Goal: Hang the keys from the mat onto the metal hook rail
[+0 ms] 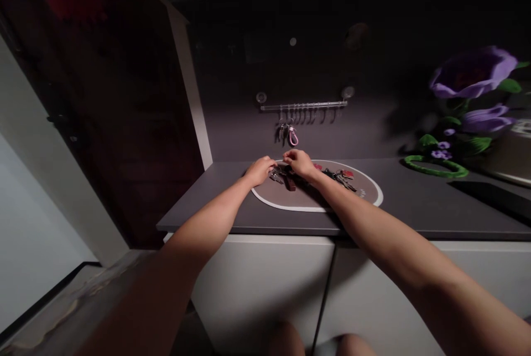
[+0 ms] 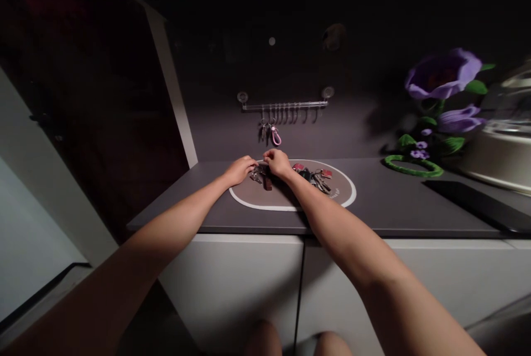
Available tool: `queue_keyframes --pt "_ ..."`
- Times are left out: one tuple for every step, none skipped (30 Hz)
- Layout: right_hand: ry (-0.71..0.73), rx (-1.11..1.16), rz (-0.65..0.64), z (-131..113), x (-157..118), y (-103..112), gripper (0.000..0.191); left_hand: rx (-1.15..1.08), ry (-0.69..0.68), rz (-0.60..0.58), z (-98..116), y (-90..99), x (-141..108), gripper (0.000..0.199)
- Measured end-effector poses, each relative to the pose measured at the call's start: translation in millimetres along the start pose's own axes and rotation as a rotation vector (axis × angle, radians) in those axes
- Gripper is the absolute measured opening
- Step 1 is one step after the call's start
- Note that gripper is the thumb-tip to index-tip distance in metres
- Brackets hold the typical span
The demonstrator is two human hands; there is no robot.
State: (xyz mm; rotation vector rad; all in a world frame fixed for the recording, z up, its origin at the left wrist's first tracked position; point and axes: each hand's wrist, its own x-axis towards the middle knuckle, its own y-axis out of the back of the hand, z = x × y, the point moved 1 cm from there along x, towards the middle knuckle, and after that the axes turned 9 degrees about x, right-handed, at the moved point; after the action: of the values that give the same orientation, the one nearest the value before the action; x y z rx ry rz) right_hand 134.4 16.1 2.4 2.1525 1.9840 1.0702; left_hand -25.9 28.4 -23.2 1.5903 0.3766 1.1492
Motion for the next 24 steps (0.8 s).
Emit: queue_keyframes --pt "0.029 -0.105 -0.041 0.4 -1.3 -0.1 0.015 0.021 -0.009 -0.012 0.1 0.0 0.1 0.028" --pt "0.054 -0.195 -0.081 0.6 -2.1 -0.2 0.017 0.041 -0.017 -0.021 0.1 0.1 0.2 0.028" --pt "0.077 -0.268 -0.116 0.6 -2.2 -0.5 0.018 0.062 -0.027 -0.028 0.1 0.1 0.3 0.029" --pt "0.096 -0.326 -0.145 0.6 -2.1 -0.8 0.02 0.082 -0.036 -0.034 -0.1 0.1 0.5 0.029" --pt "0.109 -0.37 -0.166 0.5 -1.7 -1.2 0.021 0.102 -0.045 -0.04 -0.3 0.0 0.6 0.029" --pt "0.116 -0.407 -0.181 0.4 -1.3 -1.5 0.022 0.12 -0.051 -0.047 -0.6 -0.2 0.8 0.029" --pt "0.118 -0.435 -0.193 0.4 -1.0 -1.8 0.023 0.137 -0.054 -0.057 -0.8 -0.3 1.0 0.029" --pt "0.121 -0.458 -0.2 0.3 -0.9 -2.0 0.023 0.152 -0.054 -0.066 -1.0 -0.5 1.1 0.028" --pt "0.124 -0.476 -0.204 0.1 -1.1 -2.1 0.024 0.166 -0.052 -0.076 -1.1 -0.5 1.2 0.028" --pt "0.126 -0.489 -0.207 -0.2 -1.4 -2.1 0.024 0.179 -0.05 -0.085 -1.1 -0.5 1.3 0.027" --pt "0.128 -0.498 -0.212 -0.5 -1.8 -2.1 0.024 0.189 -0.048 -0.092 -0.9 -0.3 1.3 0.027" --pt "0.128 -0.503 -0.217 -0.8 -2.3 -2.2 0.025 0.197 -0.045 -0.096 -0.7 0.0 1.3 0.026" --pt "0.127 -0.508 -0.222 -1.0 -2.7 -2.3 0.025 0.201 -0.041 -0.097 -0.4 0.4 1.2 0.025" --pt "0.126 -0.512 -0.226 -1.2 -3.1 -2.5 0.025 0.201 -0.039 -0.098 -0.2 0.8 1.1 0.024" --pt "0.125 -0.515 -0.23 -1.3 -3.3 -2.7 0.025 0.199 -0.037 -0.098 -0.1 1.2 1.1 0.023" --pt "0.125 -0.519 -0.235 -1.3 -3.4 -2.9 0.026 0.194 -0.036 -0.097 -0.2 1.5 1.1 0.023" --pt "0.127 -0.522 -0.238 -1.2 -3.4 -3.2 0.026 0.189 -0.035 -0.095 -0.5 1.6 1.1 0.022" --pt "0.13 -0.525 -0.24 -1.1 -3.3 -3.4 0.026 0.184 -0.036 -0.093 -0.9 1.6 1.2 0.022" --pt "0.133 -0.527 -0.243 -0.9 -3.2 -3.7 0.026 0.178 -0.039 -0.089 -1.4 1.6 1.4 0.021" --pt "0.135 -0.529 -0.245 -0.7 -3.0 -3.9 0.026 0.172 -0.042 -0.084 -2.1 1.4 1.6 0.02" --pt "0.135 -0.53 -0.247 -0.6 -2.8 -4.1 0.026 0.165 -0.045 -0.079 -2.7 1.3 1.7 0.02" --pt "0.135 -0.531 -0.247 -0.4 -2.7 -4.2 0.027 0.157 -0.049 -0.074 -3.3 1.2 1.9 0.019" --pt "0.135 -0.531 -0.246 -0.4 -2.5 -4.4 0.027 0.147 -0.055 -0.071 -3.8 1.1 1.9 0.019" --pt "0.133 -0.532 -0.246 -0.4 -2.3 -4.5 0.027 0.135 -0.061 -0.068 -4.2 1.3 1.9 0.019"
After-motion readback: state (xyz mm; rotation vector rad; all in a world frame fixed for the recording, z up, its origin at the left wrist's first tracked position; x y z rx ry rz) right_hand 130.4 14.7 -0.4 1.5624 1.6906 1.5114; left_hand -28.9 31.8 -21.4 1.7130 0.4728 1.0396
